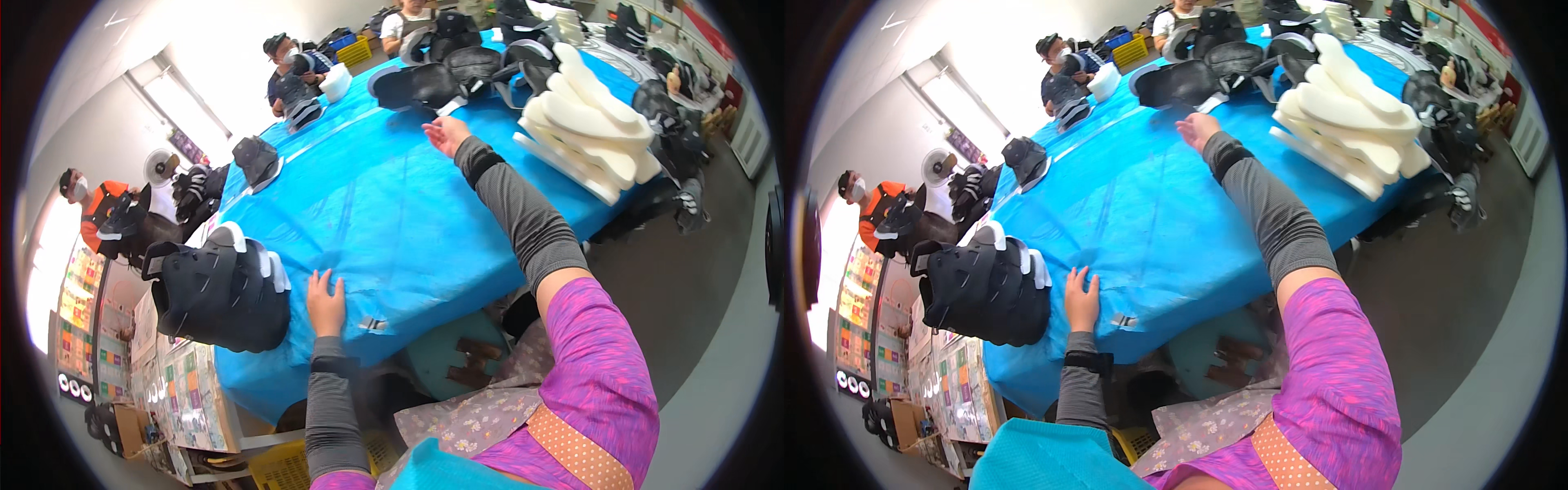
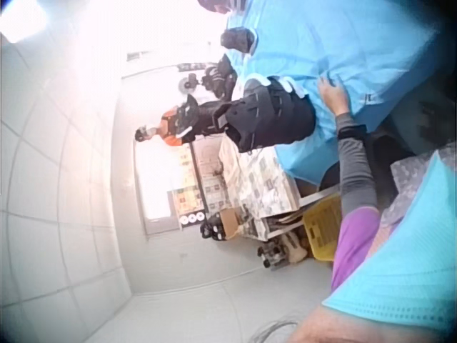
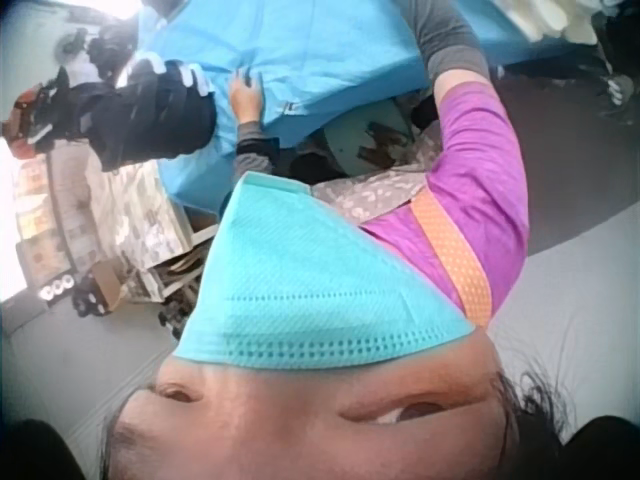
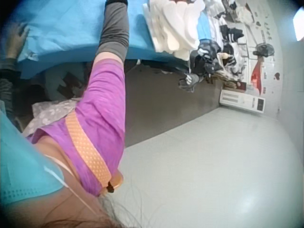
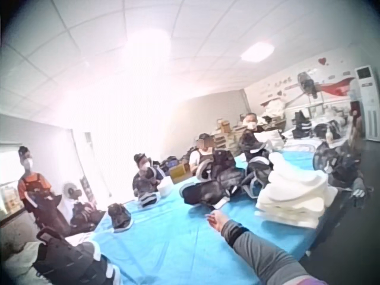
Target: Manually assemble shoe components by inserting liners and foam padding into the shoe upper.
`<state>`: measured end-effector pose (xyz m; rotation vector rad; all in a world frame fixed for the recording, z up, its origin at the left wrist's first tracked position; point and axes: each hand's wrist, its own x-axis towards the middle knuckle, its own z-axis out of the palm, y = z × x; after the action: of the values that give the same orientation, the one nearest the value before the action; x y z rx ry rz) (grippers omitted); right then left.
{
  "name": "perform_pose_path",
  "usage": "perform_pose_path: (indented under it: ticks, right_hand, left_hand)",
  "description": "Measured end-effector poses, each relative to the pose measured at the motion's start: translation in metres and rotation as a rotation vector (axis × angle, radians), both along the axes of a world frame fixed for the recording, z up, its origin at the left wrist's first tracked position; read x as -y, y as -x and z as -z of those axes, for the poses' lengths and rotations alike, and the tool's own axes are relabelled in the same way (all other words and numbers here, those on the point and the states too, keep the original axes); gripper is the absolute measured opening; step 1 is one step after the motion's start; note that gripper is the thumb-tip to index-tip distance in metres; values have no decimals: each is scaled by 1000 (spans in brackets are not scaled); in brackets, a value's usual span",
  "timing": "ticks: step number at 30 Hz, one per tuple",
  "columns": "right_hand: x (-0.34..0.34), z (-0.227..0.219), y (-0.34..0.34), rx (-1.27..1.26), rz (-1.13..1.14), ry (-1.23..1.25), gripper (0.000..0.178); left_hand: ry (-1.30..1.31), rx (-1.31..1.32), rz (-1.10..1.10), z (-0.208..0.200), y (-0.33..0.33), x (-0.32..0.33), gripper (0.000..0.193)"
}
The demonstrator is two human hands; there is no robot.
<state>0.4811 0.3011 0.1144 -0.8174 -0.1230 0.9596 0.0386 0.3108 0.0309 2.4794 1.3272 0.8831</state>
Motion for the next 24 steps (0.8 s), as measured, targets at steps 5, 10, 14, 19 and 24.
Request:
perform_pose_path:
  ticks: [5,10,14,19,24]
  right_hand:
    - [-52,39,-43,16,156,65,14]
    - [-84,59,-59,63,178,-30,85]
    - [-99,57,-61,58,152,-20,82]
    - [-93,59,-75,182,-21,67,40]
    - [-106,71,-58,387,28,178,58]
  left_hand:
    - [-38,-28,12,5,-5,0,40]
    - [-52,-59,-31,0,-2,6,41]
    - [-20,-68,-62,-2,0,8,42]
    - [-31,-44,-63,1,-6,5,43]
    - [-73,-38,-72,0,1,6,41]
